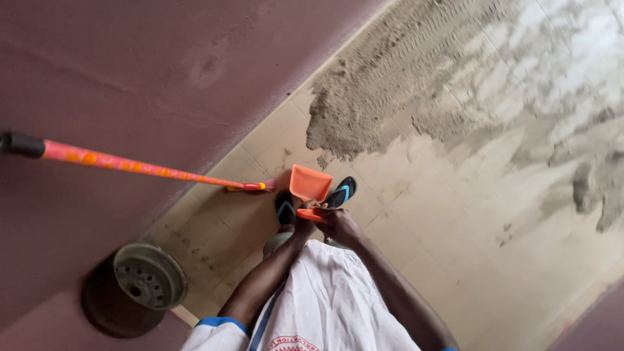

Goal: The person uses a dustpan to scrape and collect dirt from a tiled floor, carries the dustpan outside, and empties the dirt onto the ground.

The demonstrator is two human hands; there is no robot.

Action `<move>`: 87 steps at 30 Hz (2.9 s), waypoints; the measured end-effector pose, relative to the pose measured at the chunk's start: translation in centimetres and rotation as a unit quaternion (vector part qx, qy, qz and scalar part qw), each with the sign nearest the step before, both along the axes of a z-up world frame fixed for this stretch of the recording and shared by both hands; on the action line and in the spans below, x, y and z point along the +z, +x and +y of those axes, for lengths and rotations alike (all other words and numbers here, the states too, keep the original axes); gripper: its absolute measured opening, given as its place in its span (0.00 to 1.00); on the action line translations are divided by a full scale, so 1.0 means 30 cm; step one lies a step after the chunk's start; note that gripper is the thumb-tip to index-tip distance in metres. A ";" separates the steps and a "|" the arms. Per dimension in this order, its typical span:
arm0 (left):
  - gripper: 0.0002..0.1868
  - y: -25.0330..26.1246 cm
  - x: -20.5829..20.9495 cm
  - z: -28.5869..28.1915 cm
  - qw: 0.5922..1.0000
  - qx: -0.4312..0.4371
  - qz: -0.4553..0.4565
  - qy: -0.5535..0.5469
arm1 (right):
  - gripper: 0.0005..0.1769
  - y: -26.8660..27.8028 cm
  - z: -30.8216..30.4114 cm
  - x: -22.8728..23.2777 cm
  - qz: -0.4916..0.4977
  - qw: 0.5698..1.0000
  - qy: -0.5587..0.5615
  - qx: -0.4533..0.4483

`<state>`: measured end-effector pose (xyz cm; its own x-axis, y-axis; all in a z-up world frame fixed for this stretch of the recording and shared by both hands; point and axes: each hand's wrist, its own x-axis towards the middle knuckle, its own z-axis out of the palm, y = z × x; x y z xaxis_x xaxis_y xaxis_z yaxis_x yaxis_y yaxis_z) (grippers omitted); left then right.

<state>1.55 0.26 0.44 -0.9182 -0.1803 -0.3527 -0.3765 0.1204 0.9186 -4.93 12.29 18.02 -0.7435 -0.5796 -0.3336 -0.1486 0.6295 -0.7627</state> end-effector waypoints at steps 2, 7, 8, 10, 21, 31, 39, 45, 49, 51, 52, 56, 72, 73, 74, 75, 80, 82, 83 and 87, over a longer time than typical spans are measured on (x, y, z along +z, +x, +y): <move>0.21 -0.003 -0.008 -0.008 0.997 -0.051 -0.010 -0.062 | 0.25 0.029 0.026 -0.004 -0.105 0.990 0.082 -0.047; 0.13 -0.011 -0.023 -0.001 0.977 -0.199 -0.053 -0.047 | 0.21 0.129 0.086 -0.052 -0.057 0.990 0.043 -0.124; 0.09 -0.016 -0.026 0.011 0.972 -0.226 -0.033 -0.053 | 0.20 0.143 0.098 -0.063 -0.049 0.989 0.031 -0.138; 0.09 -0.032 -0.029 0.035 0.970 -0.238 -0.025 -0.053 | 0.21 0.156 0.127 -0.074 -0.057 0.986 0.050 -0.149; 0.12 -0.233 -0.119 0.085 0.965 -0.250 0.007 -0.075 | 0.18 0.058 0.138 -0.122 0.064 0.979 0.015 -0.192; 0.14 -0.151 -0.037 0.041 0.985 -0.115 -0.028 -0.124 | 0.22 -0.019 0.111 -0.028 -0.105 0.978 0.042 -0.175; 0.12 -0.228 -0.032 -0.054 0.981 -0.096 0.006 -0.165 | 0.20 -0.128 0.029 -0.113 0.027 0.996 -0.020 -0.087; 0.16 -0.371 -0.089 -0.008 0.957 -0.100 0.128 -0.242 | 0.21 -0.264 0.065 -0.113 -0.024 0.994 0.031 -0.105; 0.20 -0.486 -0.124 0.048 0.960 -0.098 0.156 -0.210 | 0.21 -0.342 0.105 -0.148 0.023 0.991 0.023 -0.129; 0.20 -0.573 -0.140 0.078 0.943 -0.112 0.207 -0.237 | 0.22 -0.395 0.120 -0.151 -0.005 0.988 0.049 -0.149; 0.20 -0.615 -0.144 0.088 0.922 -0.125 0.254 -0.263 | 0.21 -0.424 0.137 -0.144 0.011 0.987 0.039 -0.154; 0.10 -0.707 -0.137 0.133 0.985 -0.143 0.056 -0.081 | 0.20 -0.512 0.166 -0.081 -0.027 0.977 0.056 -0.204; 0.13 -0.455 -0.025 -0.163 0.962 -0.141 0.085 -0.217 | 0.20 -0.307 -0.112 0.005 -0.104 0.970 0.036 -0.218; 0.13 -0.439 -0.022 -0.198 0.963 -0.141 0.077 -0.216 | 0.16 -0.291 -0.144 -0.001 -0.060 0.979 0.028 -0.191; 0.13 -0.420 -0.019 -0.231 0.965 -0.140 0.069 -0.212 | 0.14 -0.272 -0.173 -0.009 -0.015 0.986 0.020 -0.164; 0.13 -0.415 -0.023 -0.258 0.966 -0.139 0.063 -0.208 | 0.14 -0.259 -0.207 -0.022 -0.017 0.986 0.020 -0.167; 0.12 -0.423 -0.035 -0.307 0.972 -0.151 0.050 -0.174 | 0.13 -0.251 -0.278 -0.082 0.056 0.979 0.020 -0.197; 0.12 -0.454 -0.048 -0.303 0.973 -0.160 0.053 -0.158 | 0.13 -0.274 -0.268 -0.100 0.039 0.978 0.027 -0.205; 0.12 -0.485 -0.059 -0.286 0.974 -0.165 0.057 -0.148 | 0.13 -0.293 -0.253 -0.105 0.025 0.977 0.034 -0.210; 0.12 -0.576 -0.082 -0.227 0.974 -0.189 0.052 -0.114 | 0.15 -0.349 -0.186 -0.098 0.079 0.975 -0.003 -0.207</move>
